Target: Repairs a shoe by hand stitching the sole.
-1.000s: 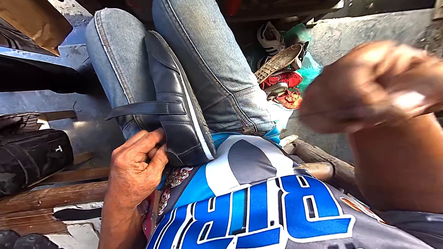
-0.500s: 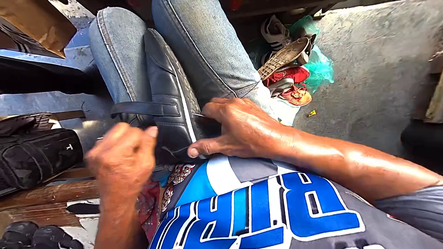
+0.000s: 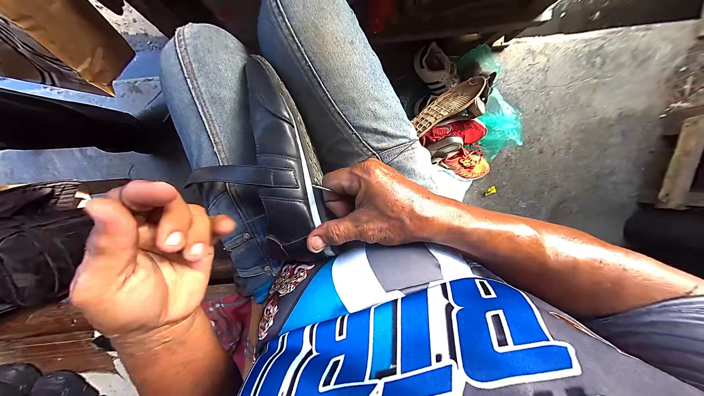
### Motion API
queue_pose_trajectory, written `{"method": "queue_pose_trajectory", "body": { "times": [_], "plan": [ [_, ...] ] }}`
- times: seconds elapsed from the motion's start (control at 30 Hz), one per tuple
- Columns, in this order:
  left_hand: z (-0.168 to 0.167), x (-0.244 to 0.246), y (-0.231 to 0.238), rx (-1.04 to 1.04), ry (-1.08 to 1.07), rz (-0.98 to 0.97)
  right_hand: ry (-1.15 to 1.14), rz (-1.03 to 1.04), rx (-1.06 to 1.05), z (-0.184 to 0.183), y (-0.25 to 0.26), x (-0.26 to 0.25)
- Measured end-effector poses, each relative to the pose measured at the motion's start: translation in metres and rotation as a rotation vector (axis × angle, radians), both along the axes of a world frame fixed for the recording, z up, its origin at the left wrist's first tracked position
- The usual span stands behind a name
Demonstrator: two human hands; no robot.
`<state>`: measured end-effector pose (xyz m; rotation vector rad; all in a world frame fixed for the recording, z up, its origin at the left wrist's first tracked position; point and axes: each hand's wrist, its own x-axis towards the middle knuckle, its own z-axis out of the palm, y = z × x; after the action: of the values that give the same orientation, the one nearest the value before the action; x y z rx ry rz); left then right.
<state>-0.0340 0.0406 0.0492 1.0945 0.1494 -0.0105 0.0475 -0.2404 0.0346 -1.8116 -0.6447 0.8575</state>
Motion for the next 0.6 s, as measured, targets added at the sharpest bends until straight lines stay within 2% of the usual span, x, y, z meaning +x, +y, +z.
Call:
{"method": "queue_pose_trajectory", "body": {
  "times": [0.17,0.27,0.37,0.43,0.53,0.6],
  "plan": [
    [0.0,0.007,0.04,0.222,0.132,0.15,0.017,0.0,0.01,-0.005,0.005,0.0],
    [-0.005,0.008,0.069,0.216,0.115,0.205,0.046,0.02,0.039,-0.009,0.01,0.002],
    [-0.001,0.012,0.064,0.235,0.111,0.271,0.085,0.044,0.052,-0.011,0.013,0.003],
    [-0.001,0.009,0.055,0.25,0.132,0.186,0.092,0.052,0.077,-0.012,0.011,0.004],
    [-0.008,-0.005,0.022,0.299,0.198,-0.197,0.084,0.038,0.125,-0.008,0.003,0.002],
    [-0.011,-0.011,-0.021,0.286,0.228,-0.249,0.021,0.041,0.09,0.0,0.004,-0.001]
  ]
}}
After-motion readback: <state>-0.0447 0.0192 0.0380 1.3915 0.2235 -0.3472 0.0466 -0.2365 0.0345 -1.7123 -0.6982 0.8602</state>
